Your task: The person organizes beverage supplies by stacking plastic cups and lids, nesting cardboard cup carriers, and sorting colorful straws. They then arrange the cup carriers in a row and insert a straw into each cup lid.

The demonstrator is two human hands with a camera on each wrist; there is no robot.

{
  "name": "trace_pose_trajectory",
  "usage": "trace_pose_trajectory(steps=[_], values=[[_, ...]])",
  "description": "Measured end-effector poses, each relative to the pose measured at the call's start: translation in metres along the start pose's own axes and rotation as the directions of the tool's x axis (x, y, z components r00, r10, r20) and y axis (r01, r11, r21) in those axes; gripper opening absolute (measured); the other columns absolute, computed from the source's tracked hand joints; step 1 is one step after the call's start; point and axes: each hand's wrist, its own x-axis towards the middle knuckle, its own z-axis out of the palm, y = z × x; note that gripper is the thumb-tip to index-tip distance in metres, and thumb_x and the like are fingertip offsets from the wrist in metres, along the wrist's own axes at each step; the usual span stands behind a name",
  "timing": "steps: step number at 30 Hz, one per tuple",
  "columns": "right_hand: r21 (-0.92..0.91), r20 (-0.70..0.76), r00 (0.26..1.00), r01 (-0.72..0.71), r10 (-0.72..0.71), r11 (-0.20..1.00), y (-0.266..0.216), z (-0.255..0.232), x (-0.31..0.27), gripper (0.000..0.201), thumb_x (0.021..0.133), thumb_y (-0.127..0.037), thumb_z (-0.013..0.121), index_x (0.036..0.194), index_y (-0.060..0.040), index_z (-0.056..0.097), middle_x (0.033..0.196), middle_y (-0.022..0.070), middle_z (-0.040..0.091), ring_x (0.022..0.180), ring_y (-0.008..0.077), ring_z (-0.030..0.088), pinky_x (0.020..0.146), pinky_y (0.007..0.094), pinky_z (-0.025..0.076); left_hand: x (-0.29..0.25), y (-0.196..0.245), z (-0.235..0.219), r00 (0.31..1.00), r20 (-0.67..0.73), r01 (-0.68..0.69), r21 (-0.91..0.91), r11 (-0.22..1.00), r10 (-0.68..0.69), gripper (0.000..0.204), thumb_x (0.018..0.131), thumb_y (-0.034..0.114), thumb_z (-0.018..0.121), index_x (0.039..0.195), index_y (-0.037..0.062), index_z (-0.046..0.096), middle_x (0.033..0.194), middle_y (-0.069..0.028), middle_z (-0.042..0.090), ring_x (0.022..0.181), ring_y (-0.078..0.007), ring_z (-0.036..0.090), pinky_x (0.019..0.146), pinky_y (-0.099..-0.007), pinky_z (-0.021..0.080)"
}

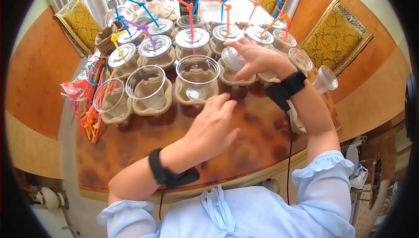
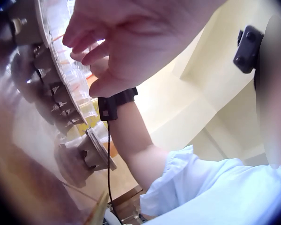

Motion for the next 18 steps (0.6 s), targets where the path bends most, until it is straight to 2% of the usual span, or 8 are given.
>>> trace_pose_trajectory(steps=[1, 4, 7, 9, 13, 16, 17, 18], values=[[-0.030, -0.028, 1.000, 0.000, -0.001, 1.000, -0.001, 0.005, 0.002, 0.091, 0.058, -0.031, 0.075, 0.137, -0.0121, 0.033, 0.121, 0.0265, 0.043, 0.118, 0.0438, 0.040, 0.098, 0.0457, 0.036, 0.011, -0.001, 0.009, 0.999, 0.030, -0.018, 0.004, 1.000, 0.018, 0.056, 0.074, 0.014, 0.068, 0.119, -0.0065, 0.043, 0.135, -0.0333, 0.031, 0.128, -0.0470, 0.030, 0.106, -0.0449, 0.030], [-0.033, 0.041, 0.997, -0.061, 0.063, 0.998, -0.006, 0.003, 0.007, 0.088, 0.060, -0.032, 0.073, 0.136, -0.0120, 0.033, 0.119, 0.0284, 0.043, 0.116, 0.0448, 0.042, 0.096, 0.0481, 0.038, 0.049, -0.018, 0.050, 0.997, 0.068, -0.041, 0.310, 0.950, 0.021, 0.058, 0.073, 0.017, 0.069, 0.117, -0.0089, 0.040, 0.140, -0.0413, 0.013, 0.133, -0.0523, 0.016, 0.110, -0.0482, 0.021], [0.039, 0.079, 0.996, -0.041, 0.038, 0.998, -0.004, -0.005, 0.005, 0.085, 0.061, -0.032, 0.071, 0.135, -0.0117, 0.033, 0.117, 0.0299, 0.044, 0.111, 0.0452, 0.045, 0.092, 0.0455, 0.041, 0.060, -0.023, 0.060, 0.997, 0.066, 0.017, 0.136, 0.991, -0.026, 0.049, 0.071, 0.013, 0.064, 0.103, -0.0145, 0.039, 0.136, -0.0485, 0.004, 0.132, -0.0578, 0.007, 0.109, -0.0568, 0.014], [0.068, 0.063, 0.998, -0.017, 0.013, 0.998, -0.001, -0.006, 0.004, 0.084, 0.062, -0.030, 0.071, 0.134, -0.0107, 0.034, 0.112, 0.0280, 0.048, 0.107, 0.0405, 0.049, 0.088, 0.0408, 0.043, 0.061, -0.023, 0.063, 0.996, 0.084, 0.022, 0.171, 0.985, -0.037, 0.053, 0.070, 0.015, 0.066, 0.105, -0.0144, 0.038, 0.137, -0.0473, 0.002, 0.133, -0.0566, 0.004, 0.109, -0.0577, 0.013], [0.388, 0.095, 0.995, -0.023, -0.015, 0.921, 0.012, -0.014, 0.008, 0.079, 0.062, -0.025, 0.071, 0.132, -0.0084, 0.039, 0.104, 0.0190, 0.055, 0.097, 0.0259, 0.051, 0.084, 0.0348, 0.043, 0.058, -0.022, 0.065, 0.994, 0.100, 0.032, 0.188, 0.982, -0.051, 0.056, 0.069, 0.017, 0.067, 0.106, -0.0143, 0.038, 0.139, -0.0461, 0.000, 0.134, -0.0558, 0.002, 0.110, -0.0572, 0.012], [0.512, 0.124, 0.992, -0.071, 0.008, 0.856, 0.012, -0.023, 0.004, 0.077, 0.063, -0.023, 0.071, 0.132, -0.0074, 0.039, 0.106, 0.0159, 0.054, 0.100, 0.0230, 0.050, 0.085, 0.0320, 0.042, 0.058, -0.021, 0.065, 0.984, 0.137, 0.082, 0.221, 0.972, -0.114, 0.060, 0.071, 0.021, 0.072, 0.114, -0.0078, 0.040, 0.140, -0.0440, -0.003, 0.135, -0.0529, 0.000, 0.110, -0.0550, 0.013], [0.450, 0.019, 0.998, 0.042, -0.057, 0.892, 0.017, -0.019, 0.005, 0.076, 0.064, -0.020, 0.070, 0.133, -0.0082, 0.039, 0.108, 0.0133, 0.052, 0.102, 0.0205, 0.049, 0.086, 0.0300, 0.040, 0.058, -0.021, 0.064, 0.988, 0.117, 0.079, 0.202, 0.976, -0.104, 0.060, 0.072, 0.021, 0.072, 0.114, -0.0078, 0.041, 0.140, -0.0434, -0.001, 0.135, -0.0522, 0.001, 0.110, -0.0538, 0.013], [0.425, -0.021, 0.998, 0.068, -0.065, 0.902, 0.021, -0.020, 0.003, 0.076, 0.064, -0.020, 0.070, 0.133, -0.0087, 0.039, 0.110, 0.0127, 0.052, 0.102, 0.0201, 0.049, 0.087, 0.0301, 0.040, 0.056, -0.021, 0.063, 0.991, 0.096, 0.074, 0.182, 0.980, -0.093, 0.060, 0.072, 0.021, 0.071, 0.115, -0.0077, 0.041, 0.141, -0.0428, 0.001, 0.136, -0.0515, 0.002, 0.110, -0.0527, 0.014]])
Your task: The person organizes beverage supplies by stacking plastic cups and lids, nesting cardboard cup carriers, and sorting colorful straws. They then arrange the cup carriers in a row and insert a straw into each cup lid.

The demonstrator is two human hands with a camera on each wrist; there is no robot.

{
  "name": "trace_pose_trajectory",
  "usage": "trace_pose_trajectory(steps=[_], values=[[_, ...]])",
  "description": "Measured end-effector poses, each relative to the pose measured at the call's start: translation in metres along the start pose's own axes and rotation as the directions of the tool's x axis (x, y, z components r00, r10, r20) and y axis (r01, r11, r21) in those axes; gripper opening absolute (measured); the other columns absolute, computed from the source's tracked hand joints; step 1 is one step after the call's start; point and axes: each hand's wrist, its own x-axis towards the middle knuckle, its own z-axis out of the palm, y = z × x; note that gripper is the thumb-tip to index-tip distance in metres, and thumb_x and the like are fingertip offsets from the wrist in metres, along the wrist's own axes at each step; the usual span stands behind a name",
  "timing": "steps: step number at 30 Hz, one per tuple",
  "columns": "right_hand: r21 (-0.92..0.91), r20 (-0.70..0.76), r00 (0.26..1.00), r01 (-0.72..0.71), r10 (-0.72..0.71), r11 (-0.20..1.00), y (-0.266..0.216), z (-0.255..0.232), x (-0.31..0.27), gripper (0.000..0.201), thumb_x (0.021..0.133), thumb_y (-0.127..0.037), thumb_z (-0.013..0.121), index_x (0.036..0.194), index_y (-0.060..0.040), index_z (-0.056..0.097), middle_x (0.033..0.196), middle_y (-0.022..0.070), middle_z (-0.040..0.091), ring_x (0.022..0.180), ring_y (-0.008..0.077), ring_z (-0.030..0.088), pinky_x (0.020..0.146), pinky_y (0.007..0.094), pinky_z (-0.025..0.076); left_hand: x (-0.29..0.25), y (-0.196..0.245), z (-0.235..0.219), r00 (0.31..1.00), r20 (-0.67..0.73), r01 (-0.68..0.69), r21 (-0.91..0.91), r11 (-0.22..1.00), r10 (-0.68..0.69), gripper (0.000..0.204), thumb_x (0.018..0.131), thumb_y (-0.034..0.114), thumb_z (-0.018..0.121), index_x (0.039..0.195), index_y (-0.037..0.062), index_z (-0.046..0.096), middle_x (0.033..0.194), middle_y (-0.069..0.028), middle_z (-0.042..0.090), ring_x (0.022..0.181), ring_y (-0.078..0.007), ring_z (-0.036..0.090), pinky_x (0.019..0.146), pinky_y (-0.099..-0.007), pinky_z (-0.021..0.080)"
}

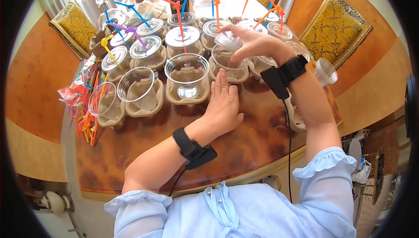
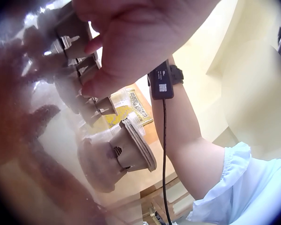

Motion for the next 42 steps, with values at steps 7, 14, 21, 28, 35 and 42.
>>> trace_pose_trajectory(steps=[7, 14, 21, 28, 35, 42], values=[[-0.155, -0.026, 0.988, 0.146, -0.151, 0.977, -0.054, -0.015, -0.066, 0.082, 0.058, -0.018, 0.072, 0.133, -0.0102, 0.040, 0.115, 0.0132, 0.050, 0.107, 0.0267, 0.049, 0.094, 0.0345, 0.040, -0.028, 0.009, -0.047, 0.990, 0.107, 0.142, -0.742, 0.655, -0.093, 0.048, 0.085, 0.021, 0.063, 0.121, 0.0004, 0.040, 0.132, -0.0215, 0.042, 0.123, -0.0330, 0.043, 0.097, -0.0445, 0.041], [-0.393, 0.015, 0.984, 0.170, -0.179, 0.903, -0.075, 0.065, -0.113, 0.101, 0.054, -0.030, 0.082, 0.140, -0.0100, 0.033, 0.132, 0.0279, 0.037, 0.123, 0.0424, 0.038, 0.103, 0.0441, 0.034, -0.036, 0.029, -0.026, 0.994, 0.097, 0.078, -0.945, -0.316, -0.044, 0.032, 0.095, 0.019, 0.051, 0.123, 0.0054, 0.045, 0.115, -0.0085, 0.057, 0.104, -0.0188, 0.059, 0.088, -0.0357, 0.050], [0.509, -0.323, 0.924, -0.013, 0.205, 0.861, -0.056, 0.073, -0.175, 0.076, 0.079, -0.023, 0.072, 0.138, -0.0010, 0.031, 0.126, 0.0088, 0.046, 0.115, 0.0150, 0.045, 0.096, 0.0304, 0.040, -0.046, 0.046, -0.028, 0.990, 0.120, 0.098, -0.964, -0.245, -0.077, 0.023, 0.092, 0.010, 0.055, 0.113, 0.0051, 0.046, 0.108, -0.0050, 0.056, 0.095, -0.0120, 0.058, 0.080, -0.0281, 0.050], [0.817, -0.523, 0.750, 0.305, 0.406, 0.489, -0.056, 0.086, -0.212, 0.045, 0.092, -0.017, 0.058, 0.130, -0.0005, 0.041, 0.116, 0.0049, 0.055, 0.104, 0.0088, 0.052, 0.089, 0.0241, 0.044, -0.022, 0.108, -0.014, 1.000, 0.003, -0.001, -0.992, -0.129, -0.029, 0.020, 0.092, 0.008, 0.055, 0.109, 0.0063, 0.045, 0.103, -0.0014, 0.054, 0.094, -0.0075, 0.053, 0.083, -0.0245, 0.045], [0.647, -0.752, 0.447, 0.363, 0.484, 0.670, -0.023, 0.029, -0.284, 0.042, 0.090, -0.022, 0.060, 0.123, 0.0023, 0.048, 0.107, 0.0074, 0.062, 0.092, 0.0117, 0.061, 0.079, 0.0251, 0.052, 0.006, 0.151, -0.007, 0.977, 0.167, 0.192, -0.960, -0.203, 0.131, 0.031, 0.091, 0.010, 0.056, 0.120, 0.0037, 0.046, 0.110, -0.0052, 0.051, 0.098, -0.0137, 0.054, 0.085, -0.0288, 0.046], [0.800, -0.591, 0.449, 0.218, 0.671, 0.559, 0.102, 0.018, -0.345, 0.038, 0.092, -0.019, 0.058, 0.120, 0.0053, 0.049, 0.103, 0.0101, 0.063, 0.091, 0.0133, 0.062, 0.080, 0.0278, 0.052, 0.006, 0.123, 0.002, 0.958, 0.250, 0.256, -0.966, -0.023, 0.140, 0.025, 0.089, 0.005, 0.057, 0.113, 0.0036, 0.050, 0.110, -0.0038, 0.053, 0.098, -0.0120, 0.055, 0.086, -0.0279, 0.046]])
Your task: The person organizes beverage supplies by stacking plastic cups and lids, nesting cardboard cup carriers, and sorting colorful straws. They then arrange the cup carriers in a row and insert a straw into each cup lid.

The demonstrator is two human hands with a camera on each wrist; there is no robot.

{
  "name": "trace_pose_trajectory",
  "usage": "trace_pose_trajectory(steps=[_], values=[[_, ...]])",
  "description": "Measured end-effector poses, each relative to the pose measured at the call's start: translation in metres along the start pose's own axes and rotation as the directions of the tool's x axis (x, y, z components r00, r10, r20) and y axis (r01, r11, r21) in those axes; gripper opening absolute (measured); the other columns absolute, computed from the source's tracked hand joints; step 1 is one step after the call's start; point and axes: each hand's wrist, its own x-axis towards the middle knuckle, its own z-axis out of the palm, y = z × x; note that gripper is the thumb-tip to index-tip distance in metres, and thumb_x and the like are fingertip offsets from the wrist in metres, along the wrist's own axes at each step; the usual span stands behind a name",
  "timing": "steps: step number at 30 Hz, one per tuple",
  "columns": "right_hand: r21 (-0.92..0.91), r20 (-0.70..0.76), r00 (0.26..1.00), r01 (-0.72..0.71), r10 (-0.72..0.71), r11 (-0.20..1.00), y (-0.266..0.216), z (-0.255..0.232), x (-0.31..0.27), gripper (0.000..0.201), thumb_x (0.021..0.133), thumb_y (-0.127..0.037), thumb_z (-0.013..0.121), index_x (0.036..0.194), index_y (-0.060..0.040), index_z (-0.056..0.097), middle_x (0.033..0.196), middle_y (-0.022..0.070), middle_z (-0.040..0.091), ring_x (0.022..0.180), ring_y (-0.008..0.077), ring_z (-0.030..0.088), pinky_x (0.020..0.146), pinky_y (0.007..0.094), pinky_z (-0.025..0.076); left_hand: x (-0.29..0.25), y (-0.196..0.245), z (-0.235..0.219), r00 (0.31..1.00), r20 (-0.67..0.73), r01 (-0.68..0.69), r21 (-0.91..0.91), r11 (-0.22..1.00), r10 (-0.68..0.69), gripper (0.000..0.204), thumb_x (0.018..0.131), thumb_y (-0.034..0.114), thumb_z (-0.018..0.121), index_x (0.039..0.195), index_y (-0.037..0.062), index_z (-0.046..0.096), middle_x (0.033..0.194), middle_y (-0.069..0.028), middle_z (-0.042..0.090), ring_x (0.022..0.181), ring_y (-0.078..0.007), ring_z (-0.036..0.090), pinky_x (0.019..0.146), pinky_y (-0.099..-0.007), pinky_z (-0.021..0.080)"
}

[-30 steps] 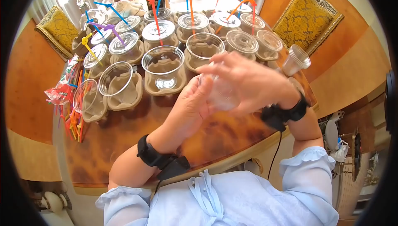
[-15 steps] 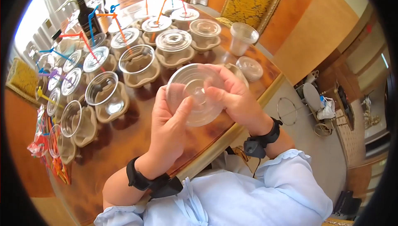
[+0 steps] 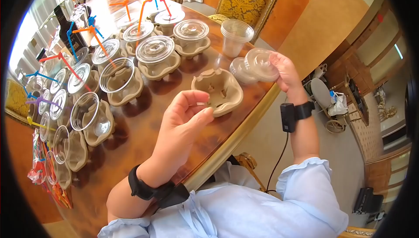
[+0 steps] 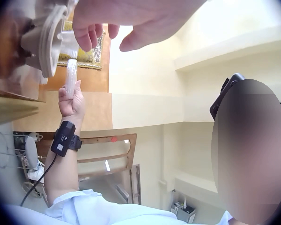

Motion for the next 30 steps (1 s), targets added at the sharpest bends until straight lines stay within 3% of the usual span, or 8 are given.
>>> trace_pose_trajectory(steps=[5, 8, 11, 14, 17, 21, 23, 30], values=[[-0.054, -0.021, 0.999, -0.026, 0.025, 0.998, 0.029, -0.011, 0.030, 0.034, 0.092, -0.017, 0.058, 0.115, 0.0067, 0.053, 0.100, 0.0098, 0.064, 0.088, 0.0128, 0.062, 0.078, 0.0262, 0.050, -0.004, -0.005, -0.010, 0.998, -0.043, 0.047, 0.040, 0.998, -0.046, 0.025, 0.088, 0.005, 0.058, 0.112, 0.0035, 0.050, 0.110, -0.0032, 0.052, 0.098, -0.0115, 0.056, 0.084, -0.0278, 0.046], [-0.223, -0.056, 0.998, -0.042, 0.030, 0.974, 0.040, -0.008, 0.040, 0.038, 0.092, -0.021, 0.059, 0.117, 0.0079, 0.054, 0.104, 0.0094, 0.063, 0.088, 0.0116, 0.061, 0.077, 0.0256, 0.050, -0.007, -0.005, -0.014, 0.994, -0.077, 0.080, 0.061, 0.995, -0.075, 0.026, 0.087, 0.005, 0.059, 0.112, 0.0032, 0.050, 0.111, -0.0037, 0.052, 0.098, -0.0114, 0.056, 0.083, -0.0273, 0.047], [-0.578, -0.209, 0.973, -0.039, -0.102, 0.815, 0.049, -0.001, 0.044, 0.048, 0.087, -0.017, 0.063, 0.124, 0.0103, 0.048, 0.102, 0.0145, 0.065, 0.093, 0.0207, 0.062, 0.084, 0.0294, 0.048, -0.010, -0.008, -0.020, 0.991, -0.102, 0.097, 0.078, 0.992, -0.089, 0.027, 0.087, 0.005, 0.059, 0.112, 0.0028, 0.049, 0.111, -0.0040, 0.051, 0.097, -0.0112, 0.056, 0.081, -0.0264, 0.047], [-0.752, -0.107, 0.991, -0.025, -0.086, 0.659, 0.054, -0.016, 0.049, 0.056, 0.084, -0.021, 0.066, 0.128, 0.0082, 0.047, 0.111, 0.0210, 0.061, 0.102, 0.0250, 0.059, 0.090, 0.0320, 0.045, -0.012, -0.011, -0.027, 0.986, -0.121, 0.120, 0.075, 0.990, -0.110, 0.027, 0.087, 0.005, 0.059, 0.112, 0.0026, 0.049, 0.111, -0.0041, 0.051, 0.097, -0.0111, 0.056, 0.080, -0.0255, 0.047], [-0.674, -0.054, 0.994, 0.035, -0.096, 0.738, 0.056, -0.013, 0.050, 0.071, 0.078, -0.030, 0.071, 0.132, 0.0055, 0.043, 0.126, 0.0253, 0.049, 0.117, 0.0275, 0.050, 0.096, 0.0343, 0.041, -0.011, -0.013, -0.031, 0.982, -0.132, 0.143, 0.071, 0.987, -0.133, 0.027, 0.087, 0.005, 0.060, 0.112, 0.0026, 0.050, 0.111, -0.0040, 0.051, 0.097, -0.0108, 0.056, 0.080, -0.0249, 0.047], [-0.918, 0.149, 0.989, 0.135, 0.010, 0.373, 0.027, 0.016, 0.021, 0.089, 0.068, -0.037, 0.078, 0.139, -0.0038, 0.036, 0.139, 0.0250, 0.034, 0.127, 0.0345, 0.038, 0.103, 0.0387, 0.034, -0.009, -0.014, -0.033, 0.978, -0.127, 0.175, 0.087, 0.981, -0.164, 0.026, 0.087, 0.006, 0.060, 0.111, 0.0032, 0.050, 0.108, -0.0026, 0.052, 0.095, -0.0096, 0.056, 0.079, -0.0239, 0.047], [-0.949, 0.240, 0.967, 0.217, 0.080, 0.231, 0.030, 0.018, 0.018, 0.096, 0.063, -0.039, 0.080, 0.141, -0.0092, 0.033, 0.139, 0.0250, 0.032, 0.128, 0.0385, 0.034, 0.105, 0.0411, 0.032, -0.007, -0.015, -0.032, 0.977, -0.133, 0.178, 0.082, 0.981, -0.166, 0.026, 0.086, 0.007, 0.061, 0.110, 0.0036, 0.050, 0.093, -0.0008, 0.056, 0.084, -0.0067, 0.054, 0.074, -0.0207, 0.044], [-0.969, 0.178, 0.982, 0.187, -0.067, 0.164, 0.048, 0.036, 0.008, 0.093, 0.064, -0.041, 0.078, 0.141, -0.0147, 0.034, 0.142, 0.0273, 0.026, 0.130, 0.0444, 0.029, 0.105, 0.0470, 0.030, -0.005, -0.017, -0.039, 0.969, -0.150, 0.214, 0.107, 0.971, -0.197, 0.025, 0.086, 0.007, 0.062, 0.108, 0.0033, 0.051, 0.085, 0.0001, 0.058, 0.078, -0.0054, 0.053, 0.071, -0.0193, 0.043]])
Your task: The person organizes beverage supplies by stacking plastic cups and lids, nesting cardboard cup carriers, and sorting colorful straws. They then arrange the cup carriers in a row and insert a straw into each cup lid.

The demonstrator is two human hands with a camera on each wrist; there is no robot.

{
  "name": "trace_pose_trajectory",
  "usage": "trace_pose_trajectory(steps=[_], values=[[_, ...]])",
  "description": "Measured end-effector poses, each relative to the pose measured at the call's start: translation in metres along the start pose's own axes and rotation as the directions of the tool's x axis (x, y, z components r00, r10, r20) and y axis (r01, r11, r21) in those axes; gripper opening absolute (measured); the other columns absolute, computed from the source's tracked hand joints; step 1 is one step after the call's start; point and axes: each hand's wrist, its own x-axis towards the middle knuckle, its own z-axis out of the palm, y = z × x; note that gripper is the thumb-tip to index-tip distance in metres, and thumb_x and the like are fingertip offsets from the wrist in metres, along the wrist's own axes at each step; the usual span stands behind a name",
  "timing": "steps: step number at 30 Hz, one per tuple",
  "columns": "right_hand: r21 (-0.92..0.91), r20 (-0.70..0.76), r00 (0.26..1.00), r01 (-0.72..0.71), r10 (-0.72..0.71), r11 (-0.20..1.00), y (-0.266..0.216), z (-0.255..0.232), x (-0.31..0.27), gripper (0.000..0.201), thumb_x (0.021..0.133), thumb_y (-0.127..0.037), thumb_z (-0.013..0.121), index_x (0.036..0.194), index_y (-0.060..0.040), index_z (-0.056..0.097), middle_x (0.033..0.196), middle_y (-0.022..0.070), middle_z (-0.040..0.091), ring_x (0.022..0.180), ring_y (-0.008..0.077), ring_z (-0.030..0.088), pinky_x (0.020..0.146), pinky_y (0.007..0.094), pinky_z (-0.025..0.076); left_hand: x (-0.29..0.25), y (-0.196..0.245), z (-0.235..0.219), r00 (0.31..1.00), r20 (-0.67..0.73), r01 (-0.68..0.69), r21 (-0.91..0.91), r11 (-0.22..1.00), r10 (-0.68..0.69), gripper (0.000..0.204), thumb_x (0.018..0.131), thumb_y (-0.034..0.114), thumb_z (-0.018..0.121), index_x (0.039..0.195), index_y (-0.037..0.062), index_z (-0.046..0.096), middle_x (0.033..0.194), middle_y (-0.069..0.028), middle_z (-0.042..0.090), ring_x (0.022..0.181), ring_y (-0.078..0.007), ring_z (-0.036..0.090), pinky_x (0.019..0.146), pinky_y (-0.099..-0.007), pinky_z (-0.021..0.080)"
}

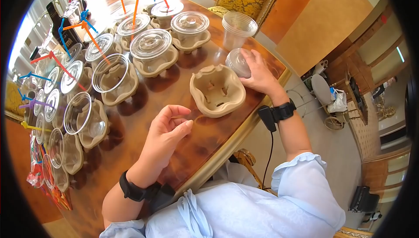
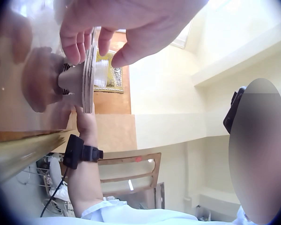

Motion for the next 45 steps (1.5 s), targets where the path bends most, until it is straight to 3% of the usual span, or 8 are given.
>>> trace_pose_trajectory(steps=[14, 20, 25, 30, 32, 35, 39, 45], values=[[-0.389, 0.070, 0.998, 0.027, 0.000, 0.921, -0.027, -0.001, 0.004, 0.064, 0.084, -0.049, 0.057, 0.141, -0.0299, 0.034, 0.146, 0.0198, 0.028, 0.133, 0.0424, 0.025, 0.101, 0.0578, 0.026, 0.002, 0.003, -0.018, 0.999, 0.028, -0.019, 0.044, 0.999, 0.017, 0.025, 0.086, 0.011, 0.062, 0.107, 0.0037, 0.052, 0.092, -0.0003, 0.056, 0.083, -0.0060, 0.053, 0.073, -0.0204, 0.043], [-0.306, 0.041, 0.998, 0.066, -0.056, 0.950, -0.019, -0.014, -0.001, 0.073, 0.083, -0.049, 0.058, 0.144, -0.0216, 0.028, 0.145, 0.0212, 0.029, 0.134, 0.0404, 0.026, 0.102, 0.0587, 0.023, -0.001, 0.010, -0.023, 0.999, -0.002, -0.031, 0.054, 0.998, 0.032, 0.025, 0.085, 0.011, 0.063, 0.106, 0.0037, 0.052, 0.087, 0.0007, 0.055, 0.078, -0.0036, 0.050, 0.068, -0.0185, 0.041], [-0.232, -0.126, 0.963, 0.207, -0.240, 0.951, -0.053, -0.065, -0.017, 0.055, 0.079, -0.029, 0.068, 0.128, -0.0093, 0.051, 0.126, 0.0169, 0.051, 0.116, 0.0321, 0.047, 0.096, 0.0437, 0.036, 0.001, 0.013, -0.034, 0.989, -0.068, -0.125, 0.084, 0.989, 0.131, 0.027, 0.082, 0.013, 0.065, 0.105, 0.0037, 0.054, 0.090, -0.0027, 0.054, 0.082, -0.0084, 0.052, 0.072, -0.0224, 0.044], [0.212, -0.160, 0.874, 0.485, -0.459, 0.849, -0.143, -0.084, 0.010, 0.043, 0.072, -0.018, 0.073, 0.110, -0.0038, 0.059, 0.106, 0.0148, 0.061, 0.097, 0.0321, 0.058, 0.085, 0.0372, 0.045, 0.022, 0.012, -0.036, 0.843, -0.046, -0.349, 0.711, 0.610, 0.536, 0.029, 0.078, 0.008, 0.061, 0.105, 0.0047, 0.053, 0.125, -0.0220, 0.044, 0.119, -0.0290, 0.044, 0.097, -0.0363, 0.038], [0.089, -0.167, 0.733, 0.678, -0.660, 0.730, -0.169, -0.066, 0.049, 0.043, 0.072, -0.023, 0.074, 0.105, -0.0014, 0.059, 0.102, 0.0152, 0.061, 0.094, 0.0323, 0.059, 0.084, 0.0391, 0.045, 0.029, 0.015, -0.033, 0.818, 0.037, -0.334, 0.843, 0.422, 0.574, 0.030, 0.075, 0.004, 0.058, 0.104, 0.0043, 0.051, 0.136, -0.0303, 0.031, 0.130, -0.0380, 0.031, 0.105, -0.0407, 0.029], [-0.076, 0.079, 0.742, 0.670, -0.666, 0.738, -0.197, -0.036, 0.105, 0.065, 0.067, -0.035, 0.076, 0.115, 0.0023, 0.053, 0.112, 0.0188, 0.057, 0.107, 0.0336, 0.053, 0.093, 0.0392, 0.042, 0.055, 0.003, -0.035, 0.833, 0.067, -0.311, 0.877, 0.366, 0.549, 0.030, 0.069, -0.003, 0.053, 0.099, 0.0001, 0.047, 0.139, -0.0434, 0.011, 0.134, -0.0538, 0.009, 0.111, -0.0481, 0.017], [-0.219, 0.374, 0.793, 0.579, -0.481, 0.785, -0.220, -0.015, 0.138, 0.086, 0.062, -0.049, 0.077, 0.124, 0.0020, 0.046, 0.116, 0.0249, 0.052, 0.110, 0.0379, 0.050, 0.094, 0.0417, 0.040, 0.067, 0.004, -0.034, 0.855, 0.088, -0.283, 0.905, 0.317, 0.511, 0.029, 0.069, -0.004, 0.052, 0.097, -0.0028, 0.046, 0.140, -0.0425, 0.010, 0.135, -0.0522, 0.007, 0.111, -0.0505, 0.015], [-0.067, 0.433, 0.777, 0.533, -0.457, 0.843, -0.218, -0.009, 0.148, 0.087, 0.063, -0.048, 0.077, 0.128, -0.0008, 0.044, 0.113, 0.0261, 0.052, 0.108, 0.0388, 0.051, 0.093, 0.0407, 0.041, 0.075, 0.000, -0.032, 0.894, 0.037, -0.158, 0.959, 0.236, 0.447, 0.028, 0.072, -0.001, 0.053, 0.099, -0.0046, 0.045, 0.142, -0.0414, 0.005, 0.136, -0.0517, 0.007, 0.107, -0.0606, 0.015]])
